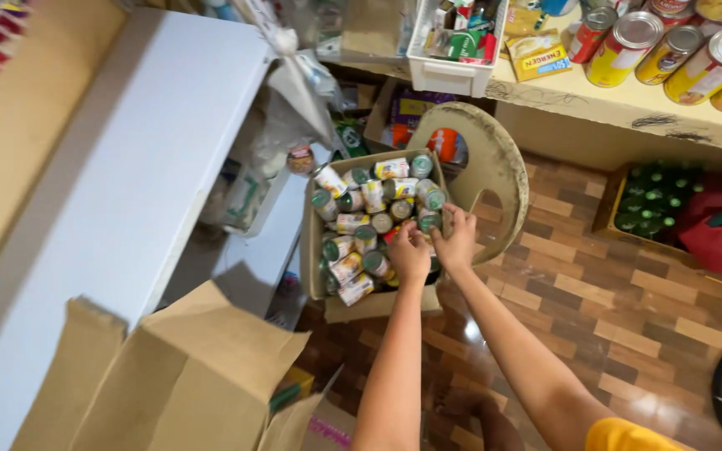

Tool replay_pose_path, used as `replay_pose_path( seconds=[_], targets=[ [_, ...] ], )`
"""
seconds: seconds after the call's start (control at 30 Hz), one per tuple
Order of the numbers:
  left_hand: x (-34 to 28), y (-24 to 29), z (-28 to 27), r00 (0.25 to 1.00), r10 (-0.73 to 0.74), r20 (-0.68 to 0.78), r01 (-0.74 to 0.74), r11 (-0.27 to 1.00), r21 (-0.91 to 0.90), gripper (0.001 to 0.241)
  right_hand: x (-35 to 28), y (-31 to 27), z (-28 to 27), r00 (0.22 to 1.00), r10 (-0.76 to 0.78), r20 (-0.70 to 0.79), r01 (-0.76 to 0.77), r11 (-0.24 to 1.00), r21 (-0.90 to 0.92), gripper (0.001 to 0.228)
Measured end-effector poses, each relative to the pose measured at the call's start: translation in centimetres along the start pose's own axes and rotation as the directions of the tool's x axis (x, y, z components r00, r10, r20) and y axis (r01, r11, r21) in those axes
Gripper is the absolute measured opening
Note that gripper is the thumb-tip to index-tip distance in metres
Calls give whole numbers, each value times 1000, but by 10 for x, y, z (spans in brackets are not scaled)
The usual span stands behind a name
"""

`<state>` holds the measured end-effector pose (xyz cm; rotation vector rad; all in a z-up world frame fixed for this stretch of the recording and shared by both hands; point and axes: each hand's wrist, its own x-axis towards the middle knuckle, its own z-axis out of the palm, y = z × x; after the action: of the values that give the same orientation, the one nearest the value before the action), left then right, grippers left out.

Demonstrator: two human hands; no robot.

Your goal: Stocking canned goods onto grocery store shelves.

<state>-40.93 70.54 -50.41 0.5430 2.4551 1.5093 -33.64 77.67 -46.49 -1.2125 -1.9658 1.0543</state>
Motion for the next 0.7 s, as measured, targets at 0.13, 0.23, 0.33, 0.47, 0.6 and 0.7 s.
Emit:
replay_pose_path(
  seconds=[0.13,0.23,0.33,0.47,0.6,0.7],
  targets=[
    [21,-26,44,993,-118,-2,117,992,-40,28,29,53,47,993,-97,-67,92,993,-71,70],
    [33,-41,61,990,-132,-53,130,991,-41,32,42,61,65,998,-11,-62,9,999,-33,79],
    [43,-43,70,993,-111,-48,113,993,33,37,51,57,70,996,87,-36,-89,995,-47,89],
    [52,-44,87,998,-52,30,48,990,133,46,67,82,99,983,177,-48,-181,979,-97,88],
    [50,-49,93,994,16,107,-40,974,221,51,71,119,131,988,120,-98,-137,974,-179,84],
    [45,-33,83,985,-68,162,23,965,261,51,61,131,134,995,41,-96,-55,988,-146,82]
  ],
)
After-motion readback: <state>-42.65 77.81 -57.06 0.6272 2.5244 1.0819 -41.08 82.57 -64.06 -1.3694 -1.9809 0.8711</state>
